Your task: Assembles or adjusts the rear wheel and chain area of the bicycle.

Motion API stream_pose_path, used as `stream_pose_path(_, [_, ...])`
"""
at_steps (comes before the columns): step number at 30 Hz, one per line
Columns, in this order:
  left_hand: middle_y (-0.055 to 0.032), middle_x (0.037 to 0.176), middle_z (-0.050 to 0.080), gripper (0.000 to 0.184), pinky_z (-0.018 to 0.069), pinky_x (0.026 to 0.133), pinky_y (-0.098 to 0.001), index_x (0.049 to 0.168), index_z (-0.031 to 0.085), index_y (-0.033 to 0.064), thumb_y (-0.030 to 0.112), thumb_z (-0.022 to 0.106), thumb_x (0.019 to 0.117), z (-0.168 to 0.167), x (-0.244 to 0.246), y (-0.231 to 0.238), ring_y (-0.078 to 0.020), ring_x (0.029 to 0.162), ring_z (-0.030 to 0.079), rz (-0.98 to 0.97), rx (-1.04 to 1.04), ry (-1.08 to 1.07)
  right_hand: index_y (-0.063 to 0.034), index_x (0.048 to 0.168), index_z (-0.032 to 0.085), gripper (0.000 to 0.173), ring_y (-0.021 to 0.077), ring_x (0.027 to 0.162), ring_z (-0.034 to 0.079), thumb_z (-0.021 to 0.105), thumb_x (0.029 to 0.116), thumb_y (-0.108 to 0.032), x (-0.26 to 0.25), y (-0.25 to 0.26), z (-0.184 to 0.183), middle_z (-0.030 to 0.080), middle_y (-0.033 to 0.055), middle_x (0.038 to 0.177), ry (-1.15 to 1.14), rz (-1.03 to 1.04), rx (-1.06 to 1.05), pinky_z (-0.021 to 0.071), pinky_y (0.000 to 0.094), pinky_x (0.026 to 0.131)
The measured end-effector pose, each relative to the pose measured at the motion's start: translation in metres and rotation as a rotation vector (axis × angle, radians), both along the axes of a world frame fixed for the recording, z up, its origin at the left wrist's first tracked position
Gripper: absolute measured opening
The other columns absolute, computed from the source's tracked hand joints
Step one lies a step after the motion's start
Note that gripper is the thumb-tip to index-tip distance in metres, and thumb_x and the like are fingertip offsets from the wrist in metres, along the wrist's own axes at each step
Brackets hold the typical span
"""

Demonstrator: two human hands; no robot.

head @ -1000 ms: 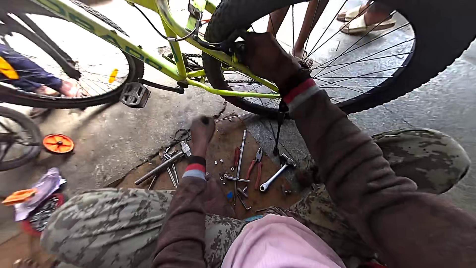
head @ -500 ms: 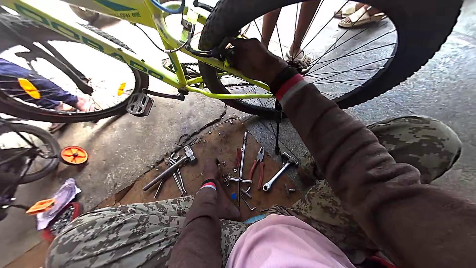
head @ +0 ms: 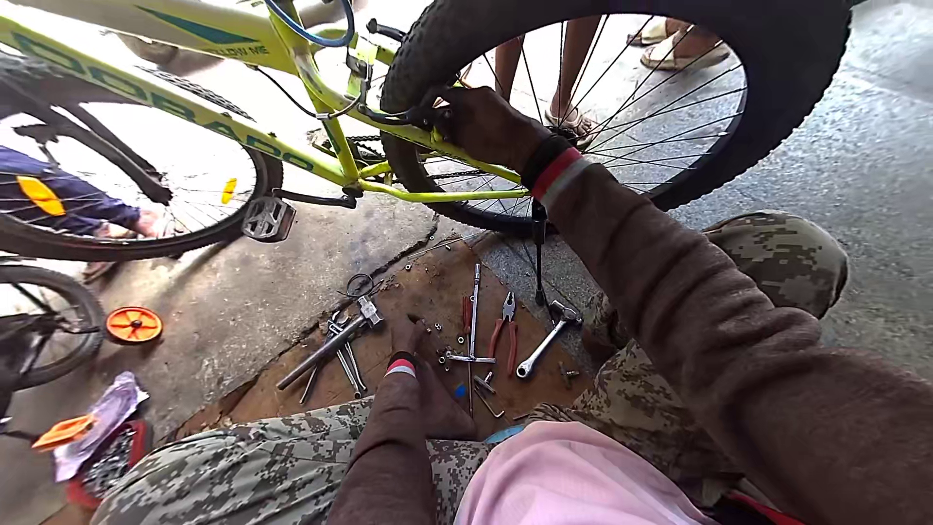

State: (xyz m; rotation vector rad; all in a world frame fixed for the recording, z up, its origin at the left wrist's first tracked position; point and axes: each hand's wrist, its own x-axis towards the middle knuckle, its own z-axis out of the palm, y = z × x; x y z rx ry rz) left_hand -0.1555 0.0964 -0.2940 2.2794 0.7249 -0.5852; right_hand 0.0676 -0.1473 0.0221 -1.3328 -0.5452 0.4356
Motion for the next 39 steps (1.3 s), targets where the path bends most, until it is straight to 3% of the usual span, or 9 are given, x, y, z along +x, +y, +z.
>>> stream_pose_path(6, [-0.0175,0.106,0.073,0.021,0.0568,0.091,-0.0561,0.114,0.073,0.0075,0.015,0.068,0.0949,-0.003,0.003,-0.007,-0.0336,0.098,0.072,-0.108,-0.048,0.016,-0.0092,0.105,0.06,0.03,0.0049,0.063,0.055,0.036,0.1114,-0.025,0.002,0.006,0.001,0.057,-0.0005,0.075,0.295,-0.013,0.153,0.05,0.0181,0.061])
stream_pose_path(11, [-0.0159,0.107,0.074,0.019,0.0539,0.093,-0.0603,0.107,0.076,0.0101,0.022,0.075,0.0916,-0.006,0.008,-0.017,-0.035,0.105,0.07,-0.27,0.071,-0.034,-0.0086,0.113,0.06,0.034,0.0078,0.075,0.061,0.031,0.1114,-0.026,0.01,0.005,-0.007,0.064,0.002,0.088,0.229,0.058,0.151,0.0536,0.0231,0.072])
stream_pose_path(18, [-0.0172,0.109,0.073,0.021,0.0541,0.095,-0.0578,0.106,0.076,0.008,0.023,0.076,0.091,0.003,0.013,-0.025,-0.0348,0.107,0.07,-0.301,0.121,0.03,-0.0079,0.107,0.061,0.031,0.0064,0.068,0.058,0.035,0.1109,-0.026,0.01,0.007,-0.006,0.061,0.0016,0.08,0.253,0.024,0.17,0.0518,0.0203,0.066])
stream_pose_path(21, [-0.0166,0.106,0.075,0.018,0.055,0.094,-0.0573,0.108,0.077,0.0078,0.019,0.074,0.0933,0.007,0.02,-0.025,-0.0336,0.102,0.071,-0.162,0.011,-0.058,-0.0075,0.109,0.061,0.03,0.0071,0.068,0.059,0.037,0.1102,-0.025,0.01,0.008,-0.006,0.063,0.0021,0.082,0.283,0.0,0.181,0.0522,0.0212,0.066])
stream_pose_path(25, [-0.0193,0.112,0.072,0.028,0.0587,0.092,-0.0428,0.124,0.066,-0.0028,0.012,0.067,0.0998,0.051,0.035,-0.018,-0.027,0.098,0.073,0.206,-0.494,-0.221,-0.0068,0.113,0.061,0.03,0.0063,0.069,0.058,0.036,0.1109,-0.023,0.011,0.007,-0.006,0.063,0.0015,0.082,0.271,0.002,0.168,0.0517,0.0209,0.067])
stream_pose_path(28, [-0.0199,0.118,0.07,0.027,0.0595,0.09,-0.0348,0.128,0.062,-0.0064,0.004,0.057,0.1036,0.078,0.058,-0.016,-0.0238,0.1,0.073,0.411,-0.865,-0.325,-0.0068,0.116,0.06,0.031,0.0063,0.07,0.058,0.035,0.1111,-0.024,0.014,0.006,-0.008,0.063,0.0022,0.085,0.261,0.019,0.168,0.0514,0.0202,0.067])
stream_pose_path(32, [-0.0142,0.141,0.061,0.035,0.051,0.105,-0.0321,0.141,0.055,0.0022,0.006,0.047,0.1076,0.159,0.052,-0.032,-0.0207,0.123,0.065,0.269,-1.117,-0.419,-0.0079,0.114,0.062,0.035,0.0059,0.068,0.058,0.032,0.112,-0.026,0.012,0.006,-0.005,0.063,0.0012,0.083,0.289,0.011,0.185,0.0519,0.0199,0.066])
stream_pose_path(35, [-0.0136,0.139,0.063,0.038,0.0514,0.106,-0.0338,0.144,0.056,0.0047,0.009,0.052,0.1063,0.204,0.05,-0.043,-0.0219,0.125,0.064,0.14,-1.214,-0.495,-0.0084,0.107,0.063,0.035,0.004,0.066,0.054,0.031,0.1119,-0.022,0.008,0.004,-0.003,0.058,-0.0016,0.078,0.256,0.03,0.171,0.0493,0.0173,0.065])
stream_pose_path(39, [-0.015,0.142,0.062,0.042,0.0535,0.104,-0.0353,0.144,0.057,0.0048,0.017,0.061,0.1035,0.247,0.035,-0.057,-0.0235,0.128,0.062,-0.036,-1.283,-0.58,-0.007,0.114,0.062,0.029,0.0019,0.071,0.058,0.035,0.1117,-0.019,0.002,0.002,-0.002,0.062,-0.0018,0.083,0.228,0.021,0.157,0.0512,0.016,0.07])
